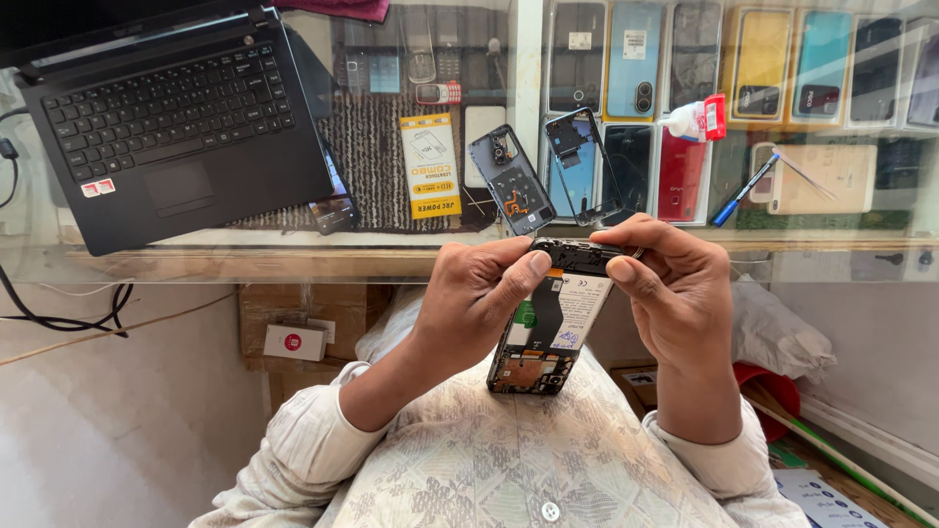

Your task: The person holds a disassembled smartphone and uses a metal tool to pry and adjust internal components. They then use a pen to mark the battery area and continue manipulating the phone's internals. The phone remains open throughout the clip.

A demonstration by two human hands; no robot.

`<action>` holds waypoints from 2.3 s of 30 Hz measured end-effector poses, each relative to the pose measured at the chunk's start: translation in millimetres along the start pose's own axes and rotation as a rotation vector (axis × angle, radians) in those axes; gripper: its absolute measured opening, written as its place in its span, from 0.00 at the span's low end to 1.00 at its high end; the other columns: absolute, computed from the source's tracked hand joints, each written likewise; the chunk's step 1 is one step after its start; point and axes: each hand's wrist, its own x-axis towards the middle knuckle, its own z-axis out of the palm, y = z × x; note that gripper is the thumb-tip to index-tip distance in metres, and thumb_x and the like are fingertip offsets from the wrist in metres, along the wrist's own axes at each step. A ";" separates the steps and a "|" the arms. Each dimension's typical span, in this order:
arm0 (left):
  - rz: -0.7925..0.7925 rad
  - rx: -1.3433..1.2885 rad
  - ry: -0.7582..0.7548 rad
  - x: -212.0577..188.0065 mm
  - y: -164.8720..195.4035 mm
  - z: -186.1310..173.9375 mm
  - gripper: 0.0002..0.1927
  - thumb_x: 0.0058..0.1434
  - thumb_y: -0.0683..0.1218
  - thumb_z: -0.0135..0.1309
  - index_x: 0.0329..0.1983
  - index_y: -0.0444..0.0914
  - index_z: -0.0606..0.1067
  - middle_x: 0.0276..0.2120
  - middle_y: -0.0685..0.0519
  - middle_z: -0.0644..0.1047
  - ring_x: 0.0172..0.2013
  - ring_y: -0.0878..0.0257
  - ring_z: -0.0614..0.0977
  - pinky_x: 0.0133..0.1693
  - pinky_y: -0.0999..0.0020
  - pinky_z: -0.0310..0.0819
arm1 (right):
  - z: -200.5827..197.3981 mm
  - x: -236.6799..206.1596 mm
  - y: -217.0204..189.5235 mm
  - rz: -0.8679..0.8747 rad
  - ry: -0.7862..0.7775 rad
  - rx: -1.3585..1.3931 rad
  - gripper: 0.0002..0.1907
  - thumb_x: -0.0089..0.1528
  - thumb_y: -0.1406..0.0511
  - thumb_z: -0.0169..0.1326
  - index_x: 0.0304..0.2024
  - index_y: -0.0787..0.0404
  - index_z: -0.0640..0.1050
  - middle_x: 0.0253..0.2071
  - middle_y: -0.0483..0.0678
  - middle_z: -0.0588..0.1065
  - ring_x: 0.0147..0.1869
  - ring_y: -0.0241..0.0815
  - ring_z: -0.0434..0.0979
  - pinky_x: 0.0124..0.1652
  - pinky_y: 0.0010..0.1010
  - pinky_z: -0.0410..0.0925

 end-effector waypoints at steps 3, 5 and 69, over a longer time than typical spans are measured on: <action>0.004 0.010 0.005 0.8 -4.0 -0.9 0.19 0.74 0.51 0.48 0.37 0.32 0.78 0.18 0.60 0.64 0.22 0.75 0.63 0.23 0.72 0.57 | -3.5 -1.9 2.6 0.023 0.002 0.033 0.16 0.66 0.73 0.62 0.53 0.79 0.77 0.48 0.56 0.78 0.51 0.39 0.81 0.52 0.23 0.73; -0.002 0.025 0.010 1.0 -7.1 -0.3 0.20 0.75 0.51 0.48 0.33 0.32 0.77 0.18 0.60 0.63 0.22 0.75 0.61 0.23 0.72 0.55 | -5.8 -1.8 2.5 0.034 -0.011 0.063 0.15 0.66 0.73 0.61 0.53 0.79 0.77 0.48 0.57 0.78 0.51 0.40 0.81 0.52 0.23 0.74; -0.054 -0.014 0.144 -9.1 -13.4 13.4 0.10 0.66 0.46 0.60 0.38 0.34 0.80 0.21 0.64 0.73 0.24 0.80 0.70 0.24 0.81 0.62 | 5.0 -11.3 31.1 0.061 -0.009 0.271 0.06 0.68 0.76 0.62 0.46 0.76 0.81 0.41 0.54 0.80 0.45 0.38 0.80 0.51 0.25 0.73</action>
